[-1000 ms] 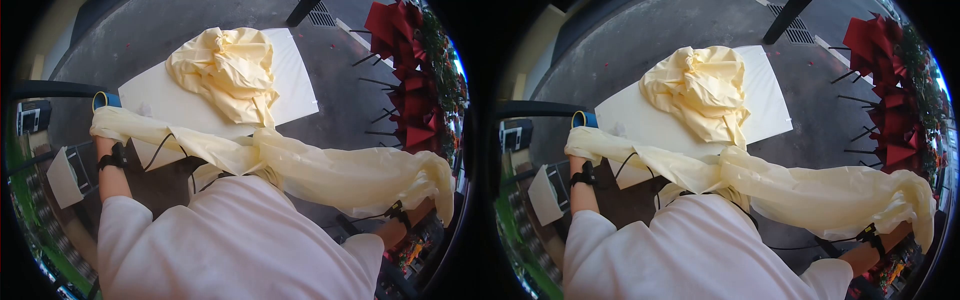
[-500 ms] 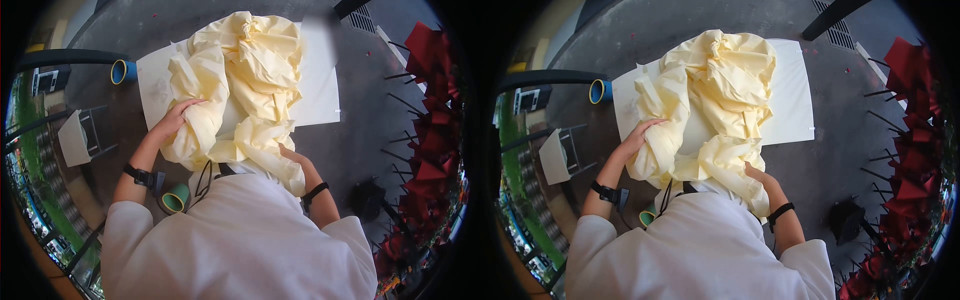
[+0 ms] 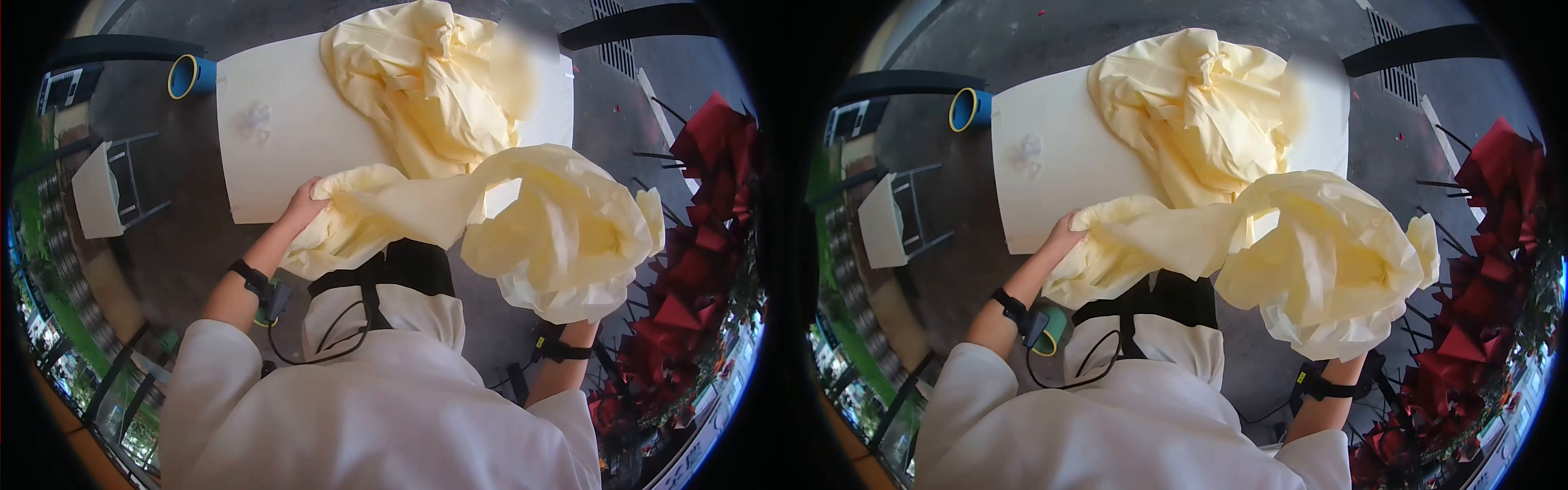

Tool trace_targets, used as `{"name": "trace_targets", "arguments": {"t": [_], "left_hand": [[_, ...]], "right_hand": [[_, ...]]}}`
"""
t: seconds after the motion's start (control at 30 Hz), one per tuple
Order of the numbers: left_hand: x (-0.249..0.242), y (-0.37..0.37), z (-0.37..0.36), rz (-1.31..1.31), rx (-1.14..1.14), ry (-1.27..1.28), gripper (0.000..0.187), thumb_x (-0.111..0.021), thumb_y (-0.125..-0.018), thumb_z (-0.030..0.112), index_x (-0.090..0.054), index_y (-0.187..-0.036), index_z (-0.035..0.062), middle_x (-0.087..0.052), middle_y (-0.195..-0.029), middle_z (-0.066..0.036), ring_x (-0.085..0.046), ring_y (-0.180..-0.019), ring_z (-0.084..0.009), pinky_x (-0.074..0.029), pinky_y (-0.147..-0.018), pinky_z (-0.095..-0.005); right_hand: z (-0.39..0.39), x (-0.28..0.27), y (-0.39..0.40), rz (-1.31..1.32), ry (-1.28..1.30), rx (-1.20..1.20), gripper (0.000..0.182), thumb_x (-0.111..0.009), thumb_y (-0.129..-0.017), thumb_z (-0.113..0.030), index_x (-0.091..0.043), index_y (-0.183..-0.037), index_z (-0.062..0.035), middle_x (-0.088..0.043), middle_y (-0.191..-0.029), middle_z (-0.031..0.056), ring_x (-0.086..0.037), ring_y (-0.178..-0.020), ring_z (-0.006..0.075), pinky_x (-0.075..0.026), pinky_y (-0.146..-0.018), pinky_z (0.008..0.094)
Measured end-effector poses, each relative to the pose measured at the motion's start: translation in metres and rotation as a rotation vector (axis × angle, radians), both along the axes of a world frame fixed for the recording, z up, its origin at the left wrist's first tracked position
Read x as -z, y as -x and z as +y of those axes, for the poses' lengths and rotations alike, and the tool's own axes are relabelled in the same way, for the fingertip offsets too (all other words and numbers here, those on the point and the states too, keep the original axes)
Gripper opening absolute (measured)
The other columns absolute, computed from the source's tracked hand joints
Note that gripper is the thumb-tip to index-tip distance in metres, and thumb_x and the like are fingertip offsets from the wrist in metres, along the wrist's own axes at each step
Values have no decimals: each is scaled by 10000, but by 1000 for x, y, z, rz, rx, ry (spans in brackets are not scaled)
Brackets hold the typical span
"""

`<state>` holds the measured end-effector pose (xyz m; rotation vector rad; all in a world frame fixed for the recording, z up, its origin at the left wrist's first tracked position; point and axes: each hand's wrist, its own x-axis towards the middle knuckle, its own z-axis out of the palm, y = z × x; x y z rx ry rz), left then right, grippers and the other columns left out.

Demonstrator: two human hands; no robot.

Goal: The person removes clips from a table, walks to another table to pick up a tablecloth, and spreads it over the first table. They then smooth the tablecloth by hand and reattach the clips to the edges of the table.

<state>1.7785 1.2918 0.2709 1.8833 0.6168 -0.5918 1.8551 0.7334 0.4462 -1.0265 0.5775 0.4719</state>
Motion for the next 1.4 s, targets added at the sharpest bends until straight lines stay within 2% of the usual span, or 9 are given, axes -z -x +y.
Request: {"name": "trace_targets", "arguments": {"t": [0.1,0.23,0.4,0.63,0.7,0.8,0.9,1.07,1.4], "left_hand": [[44,-50,34,13,-422,-277,379,-727,-782,144,-599,-1128,59,-654,-1085,-183,-639,-1031,-325,-506,-877,-408],[129,-95,28,67,-352,-673,446,-718,-791,153,-540,-1195,86,-597,-1096,-200,-590,-1043,-400,-486,-883,-465],[146,-151,-72,-215,-368,-43,599,-699,-788,156,-430,-1313,54,-529,-1260,-227,-530,-1155,-407,-439,-975,-438],[179,-169,-66,-180,-357,544,628,-639,-863,113,-344,-1414,59,-491,-1341,-153,-469,-1255,-284,-423,-1009,-361],[176,-176,-64,-106,-363,607,584,-622,-883,111,-361,-1403,60,-509,-1325,-146,-497,-1222,-265,-441,-990,-354],[163,-169,-27,3,-367,680,525,-599,-901,81,-389,-1381,56,-543,-1288,-135,-542,-1169,-228,-467,-960,-343],[149,-141,34,-130,-360,491,329,-546,-926,33,-515,-1253,46,-586,-1236,-119,-595,-1089,-180,-488,-912,-320],[139,-66,143,-433,-361,-571,279,-607,-820,-15,-564,-1078,82,-586,-1064,-87,-558,-1032,-295,-492,-866,-403],[150,-80,204,-337,-86,-848,531,-718,-758,15,-579,-1248,166,-471,-1278,-97,-533,-1101,-301,-517,-867,-394]], "right_hand": [[2,19,4,-73,-1,376,417,-652,-890,-198,-541,-1239,2,-619,-1147,90,-586,-1021,193,-478,-882,325],[25,78,24,-161,256,564,414,-646,-897,-193,-531,-1244,0,-607,-1151,88,-579,-1024,189,-478,-880,324],[87,155,0,-416,1226,50,444,-631,-900,-214,-504,-1254,23,-589,-1176,108,-588,-1053,215,-476,-901,348],[235,249,-37,-590,1461,-527,455,-651,-880,-234,-550,-1264,-12,-586,-1237,189,-551,-1140,371,-417,-993,467],[284,265,-50,-690,1312,-700,476,-623,-898,-276,-532,-1299,-38,-550,-1302,186,-501,-1216,376,-390,-1029,476],[307,330,-38,-737,1581,-985,453,-534,-957,-304,-512,-1310,-22,-548,-1297,178,-516,-1201,348,-395,-1004,482],[303,401,-50,-469,1629,-1031,478,-590,-907,-271,-513,-1328,-57,-527,-1348,174,-447,-1283,374,-343,-1068,502],[279,375,-44,-373,1341,-1147,473,-609,-889,-255,-530,-1303,-42,-553,-1312,185,-489,-1246,366,-387,-1035,477],[221,182,-11,-499,1149,-214,478,-676,-845,-268,-575,-1167,71,-675,-1050,170,-666,-910,287,-525,-818,397]]}}
